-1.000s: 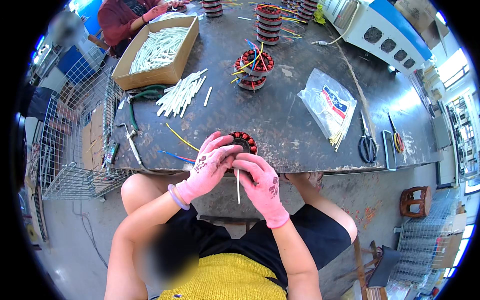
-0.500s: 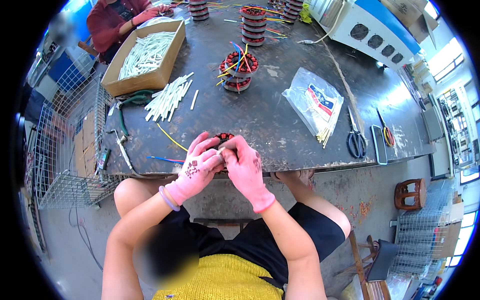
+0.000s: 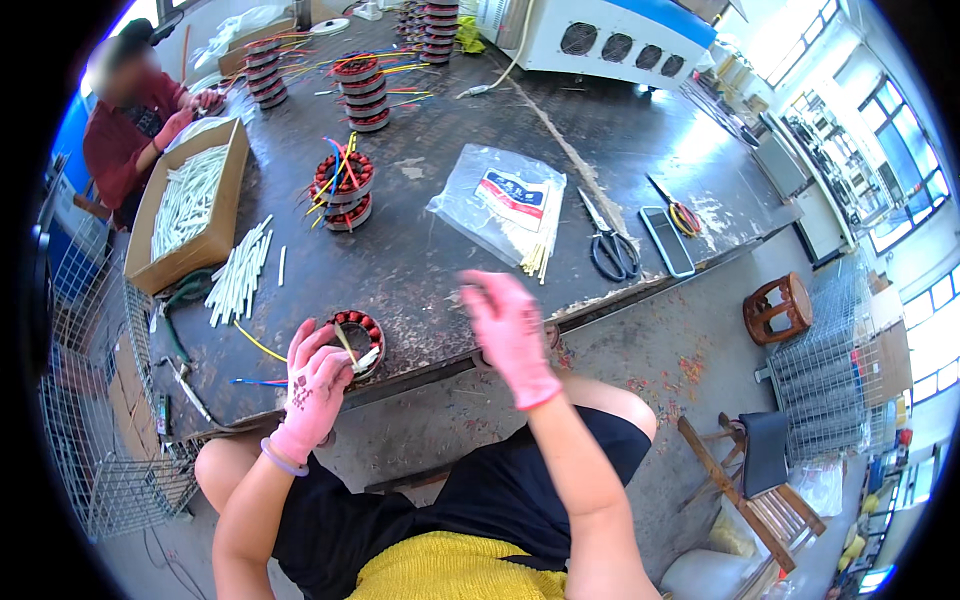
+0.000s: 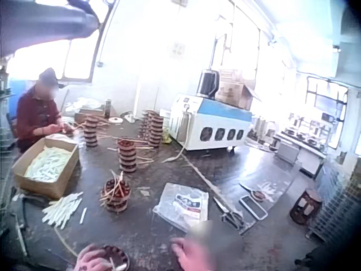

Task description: The person inserts white insulating tubes onto the wires of a motor stator, secures the wires by threading a plastic tie through the assembly, and uses shears to trim the excess length of the tie. They then place the finished stator onto a stack of completed units on the table.

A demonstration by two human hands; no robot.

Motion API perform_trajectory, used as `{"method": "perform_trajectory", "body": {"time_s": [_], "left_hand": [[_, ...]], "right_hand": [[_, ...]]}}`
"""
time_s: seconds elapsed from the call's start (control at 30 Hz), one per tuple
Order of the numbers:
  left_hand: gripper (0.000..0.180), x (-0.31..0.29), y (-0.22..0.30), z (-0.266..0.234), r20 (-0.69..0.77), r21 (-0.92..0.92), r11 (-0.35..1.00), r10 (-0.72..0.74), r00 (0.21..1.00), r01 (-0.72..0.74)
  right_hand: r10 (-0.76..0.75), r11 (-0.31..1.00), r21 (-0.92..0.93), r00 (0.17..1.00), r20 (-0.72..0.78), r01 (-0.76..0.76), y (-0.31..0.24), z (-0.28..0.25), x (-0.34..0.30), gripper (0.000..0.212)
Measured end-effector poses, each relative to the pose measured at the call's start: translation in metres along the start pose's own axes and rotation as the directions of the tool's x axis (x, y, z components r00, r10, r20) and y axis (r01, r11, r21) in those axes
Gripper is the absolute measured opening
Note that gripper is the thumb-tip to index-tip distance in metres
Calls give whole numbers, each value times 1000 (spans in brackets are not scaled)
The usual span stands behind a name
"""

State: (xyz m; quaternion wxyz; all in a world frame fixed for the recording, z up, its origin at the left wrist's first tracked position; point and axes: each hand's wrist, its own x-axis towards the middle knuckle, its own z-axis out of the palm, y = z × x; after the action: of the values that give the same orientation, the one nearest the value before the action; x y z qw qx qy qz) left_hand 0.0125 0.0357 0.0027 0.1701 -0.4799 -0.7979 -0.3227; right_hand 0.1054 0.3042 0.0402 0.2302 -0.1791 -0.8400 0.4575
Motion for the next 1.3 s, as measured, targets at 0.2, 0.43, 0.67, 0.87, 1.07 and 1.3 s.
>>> {"method": "perform_trajectory", "body": {"time_s": [0.2, 0.43, 0.67, 0.87, 1.07, 1.3], "left_hand": [[30, 3, 8, 9, -14, 36, 999, -30, 999, 30], [32, 0, 8, 8, -10, 48, 999, -3, 1000, 4], [31, 4, 13, 10, -9, 54, 998, -34, 999, 35], [32, 4, 12, 10, -45, 78, 997, -14, 999, 18], [35, 9, 13, 9, 2, 50, 999, 14, 1000, -14], [37, 17, -9, -24, 150, -210, 974, 121, 981, -88]], "right_hand": [[-350, 600, -757, 936, 41, 257, 88, -87, 18, 18], [-303, 568, -738, 926, 223, 364, 87, -86, -3, 22], [-339, 553, -681, 876, 343, 480, 76, -99, -7, 50], [-468, 505, -671, 825, 316, 543, 88, -90, -19, 42], [-491, 688, -547, 861, 132, 477, 87, -82, -41, 20], [-249, 953, 242, 922, 296, 180, -26, -30, -112, 5]]}}
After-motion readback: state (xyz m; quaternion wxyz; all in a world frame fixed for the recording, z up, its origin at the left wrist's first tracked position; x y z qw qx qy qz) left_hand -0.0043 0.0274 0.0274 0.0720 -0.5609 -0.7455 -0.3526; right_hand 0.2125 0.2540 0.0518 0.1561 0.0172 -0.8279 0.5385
